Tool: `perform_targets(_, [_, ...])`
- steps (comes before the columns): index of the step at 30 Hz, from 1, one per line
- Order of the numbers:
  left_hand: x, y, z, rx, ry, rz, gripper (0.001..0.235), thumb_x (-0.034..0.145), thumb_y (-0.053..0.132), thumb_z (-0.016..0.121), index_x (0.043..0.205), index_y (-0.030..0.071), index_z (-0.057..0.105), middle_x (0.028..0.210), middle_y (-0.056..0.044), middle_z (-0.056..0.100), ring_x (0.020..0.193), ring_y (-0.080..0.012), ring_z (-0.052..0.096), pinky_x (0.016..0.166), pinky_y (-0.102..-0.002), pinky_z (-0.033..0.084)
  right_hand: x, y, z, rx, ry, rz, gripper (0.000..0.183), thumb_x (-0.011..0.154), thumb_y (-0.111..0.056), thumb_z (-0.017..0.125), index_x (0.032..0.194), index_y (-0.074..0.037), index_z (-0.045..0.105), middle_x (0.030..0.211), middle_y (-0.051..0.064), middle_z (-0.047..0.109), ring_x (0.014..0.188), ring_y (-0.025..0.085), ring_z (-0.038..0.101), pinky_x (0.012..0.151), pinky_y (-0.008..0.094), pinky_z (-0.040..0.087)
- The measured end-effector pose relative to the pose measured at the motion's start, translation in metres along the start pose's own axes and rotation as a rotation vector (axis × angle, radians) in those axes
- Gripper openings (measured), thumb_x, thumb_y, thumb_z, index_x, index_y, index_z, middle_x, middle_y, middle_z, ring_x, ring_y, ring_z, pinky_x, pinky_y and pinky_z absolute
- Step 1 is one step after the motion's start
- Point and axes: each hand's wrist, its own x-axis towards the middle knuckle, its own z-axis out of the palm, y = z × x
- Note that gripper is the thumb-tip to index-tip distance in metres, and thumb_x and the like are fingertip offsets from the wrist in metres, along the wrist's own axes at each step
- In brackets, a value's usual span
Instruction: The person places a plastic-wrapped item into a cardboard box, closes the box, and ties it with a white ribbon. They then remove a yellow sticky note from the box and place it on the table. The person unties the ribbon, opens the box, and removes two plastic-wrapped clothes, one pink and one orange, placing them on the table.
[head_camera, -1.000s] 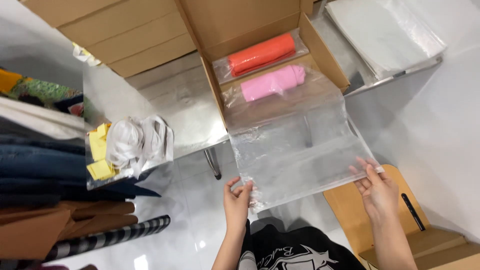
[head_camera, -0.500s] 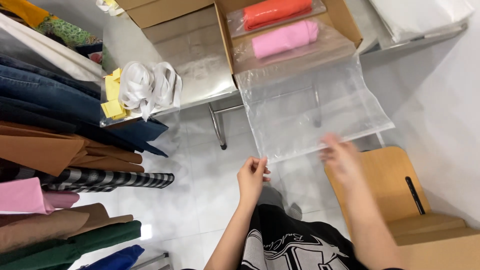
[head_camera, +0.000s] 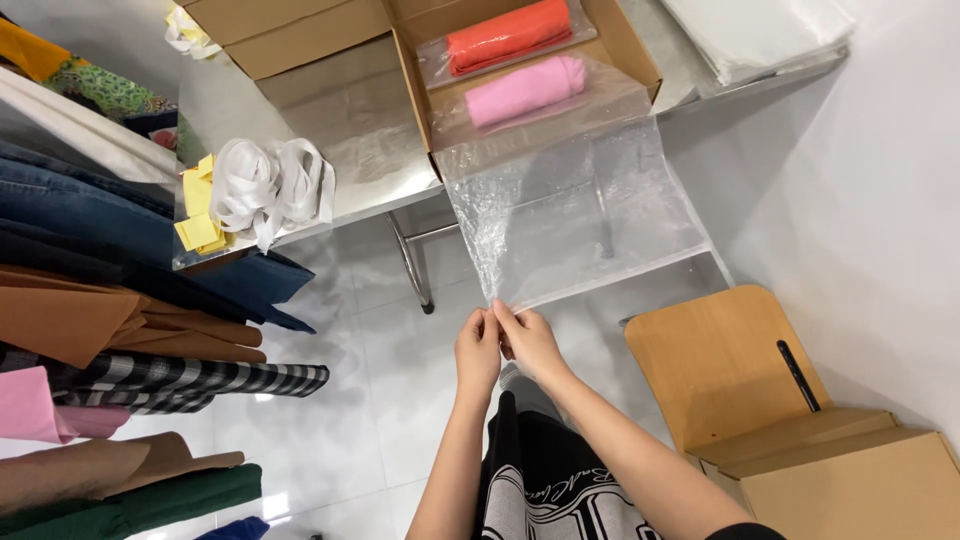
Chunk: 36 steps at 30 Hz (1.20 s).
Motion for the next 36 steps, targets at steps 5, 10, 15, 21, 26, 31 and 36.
perform_targets(5, [0.009,-0.011,0.0,0.076,0.008,0.034,0.04,0.11,0.033,0.055,0.082,0.008,0.07,0.061,-0.016,0.07,0.069,-0.0319,0.073,0.071,-0.042,0.056,-0.005,0.002,-0.003,0.061,-0.03,-0.029,0.047,0.106,-0.037,0.067,0.072,-0.005,0.065,0.053,0.008,0.054,0.042,0.019,0.059,0.044,0.029,0.049])
perform_targets(10, [0.013,-0.034,0.005,0.041,0.027,0.054,0.038,0.108,0.035,0.061,0.08,0.01,0.067,0.062,-0.011,0.065,0.066,-0.023,0.061,0.067,-0.037,0.052,-0.016,0.005,-0.017,0.231,0.022,-0.014,0.038,0.106,-0.026,0.068,0.077,-0.001,0.062,0.06,0.008,0.045,0.044,0.019,0.05,0.045,0.029,0.044])
perform_targets(15, [0.006,-0.013,-0.022,-0.345,0.119,-0.038,0.035,0.109,0.025,0.054,0.076,0.014,0.058,0.058,0.008,0.036,0.054,-0.0076,0.037,0.051,-0.019,0.029,-0.003,-0.005,-0.07,0.266,0.288,0.021,0.028,0.107,-0.024,0.061,0.084,-0.008,0.058,0.062,-0.002,0.046,0.047,0.01,0.05,0.046,0.02,0.039])
perform_targets(21, [0.002,0.029,-0.063,-0.545,0.171,-0.048,0.036,0.108,0.021,0.059,0.074,0.014,0.051,0.063,0.005,0.033,0.056,-0.0102,0.037,0.051,-0.022,0.029,0.025,0.025,-0.201,0.207,0.617,-0.064,0.031,0.106,-0.027,0.063,0.08,-0.011,0.058,0.063,0.0,0.05,0.051,0.01,0.052,0.048,0.022,0.043])
perform_targets(26, [0.023,0.012,-0.052,-0.454,0.173,-0.06,0.036,0.109,0.024,0.058,0.075,0.013,0.053,0.067,0.001,0.042,0.058,-0.011,0.047,0.052,-0.023,0.037,0.009,-0.006,-0.214,0.119,0.655,-0.172,0.036,0.105,-0.025,0.064,0.072,-0.013,0.057,0.057,0.003,0.05,0.048,0.014,0.055,0.047,0.025,0.045])
perform_targets(31, [0.039,-0.026,-0.055,-0.009,0.299,-0.024,0.04,0.107,0.042,0.061,0.08,0.013,0.065,0.067,-0.004,0.059,0.07,-0.0189,0.056,0.066,-0.033,0.047,-0.029,-0.064,-0.202,0.144,0.621,-0.256,0.035,0.105,-0.024,0.064,0.074,-0.012,0.056,0.067,0.008,0.063,0.059,0.019,0.069,0.054,0.027,0.054])
perform_targets(36, [0.021,-0.009,-0.027,0.182,0.522,0.476,0.008,0.1,0.011,0.075,0.101,0.01,0.067,0.093,-0.012,0.065,0.087,-0.0319,0.067,0.085,-0.038,0.054,-0.041,-0.086,-0.201,0.163,0.595,-0.286,0.037,0.105,-0.021,0.064,0.071,-0.012,0.053,0.07,0.01,0.066,0.063,0.021,0.074,0.057,0.029,0.059])
